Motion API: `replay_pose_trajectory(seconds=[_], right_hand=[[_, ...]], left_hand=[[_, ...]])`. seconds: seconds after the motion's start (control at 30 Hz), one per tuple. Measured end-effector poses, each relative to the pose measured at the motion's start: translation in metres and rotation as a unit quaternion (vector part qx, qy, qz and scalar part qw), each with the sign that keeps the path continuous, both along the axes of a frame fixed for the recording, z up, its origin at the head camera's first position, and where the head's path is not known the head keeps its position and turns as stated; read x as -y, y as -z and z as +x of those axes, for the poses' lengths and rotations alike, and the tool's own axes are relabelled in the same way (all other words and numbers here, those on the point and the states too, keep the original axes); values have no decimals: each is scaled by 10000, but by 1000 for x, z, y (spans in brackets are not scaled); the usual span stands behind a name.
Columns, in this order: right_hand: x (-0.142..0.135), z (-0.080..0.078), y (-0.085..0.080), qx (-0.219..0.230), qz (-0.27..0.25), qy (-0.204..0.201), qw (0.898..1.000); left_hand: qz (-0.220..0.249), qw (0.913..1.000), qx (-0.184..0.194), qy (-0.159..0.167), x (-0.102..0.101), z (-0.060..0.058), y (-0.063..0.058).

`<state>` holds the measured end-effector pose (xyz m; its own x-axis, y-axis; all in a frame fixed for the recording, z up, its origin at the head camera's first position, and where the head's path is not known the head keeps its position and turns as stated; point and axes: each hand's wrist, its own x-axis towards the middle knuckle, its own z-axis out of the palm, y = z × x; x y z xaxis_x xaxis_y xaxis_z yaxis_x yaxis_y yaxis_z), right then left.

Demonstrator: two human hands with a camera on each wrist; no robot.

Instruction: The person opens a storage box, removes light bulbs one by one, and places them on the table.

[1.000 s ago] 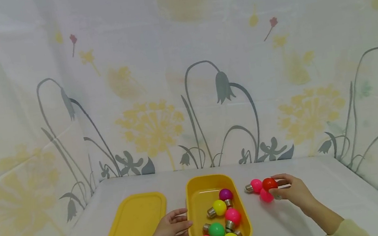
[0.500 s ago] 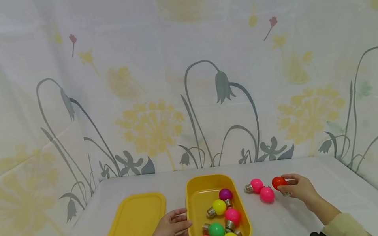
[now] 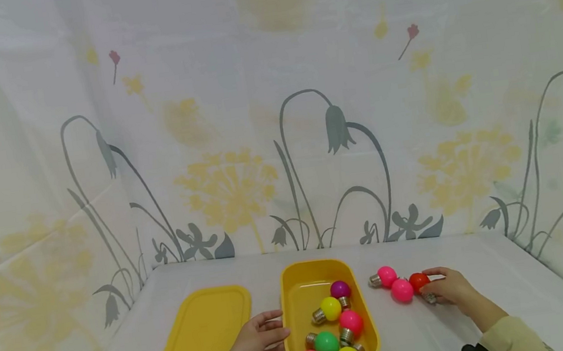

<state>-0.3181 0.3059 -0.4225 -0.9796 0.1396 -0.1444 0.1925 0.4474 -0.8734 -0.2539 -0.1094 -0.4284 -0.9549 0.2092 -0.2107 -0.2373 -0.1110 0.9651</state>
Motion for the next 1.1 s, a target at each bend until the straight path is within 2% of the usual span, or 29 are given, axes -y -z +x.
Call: replay_pose_trajectory(seconds=[0.2, 0.4, 0.73, 1.1], right_hand=[[-6, -2, 0, 87, 8, -87, 9999], [-9, 0, -12, 179, -16, -226, 9996], [-11, 5, -31, -90, 98, -506, 9986], [10, 5, -45, -341, 174, -730, 9966]], left_hand=[[2, 10000, -45, -13, 0, 2, -1], [49, 10000, -62, 6, 0, 1, -1], [102, 9999, -68, 13, 0, 1, -1], [141, 9998, -108, 69, 0, 1, 1]])
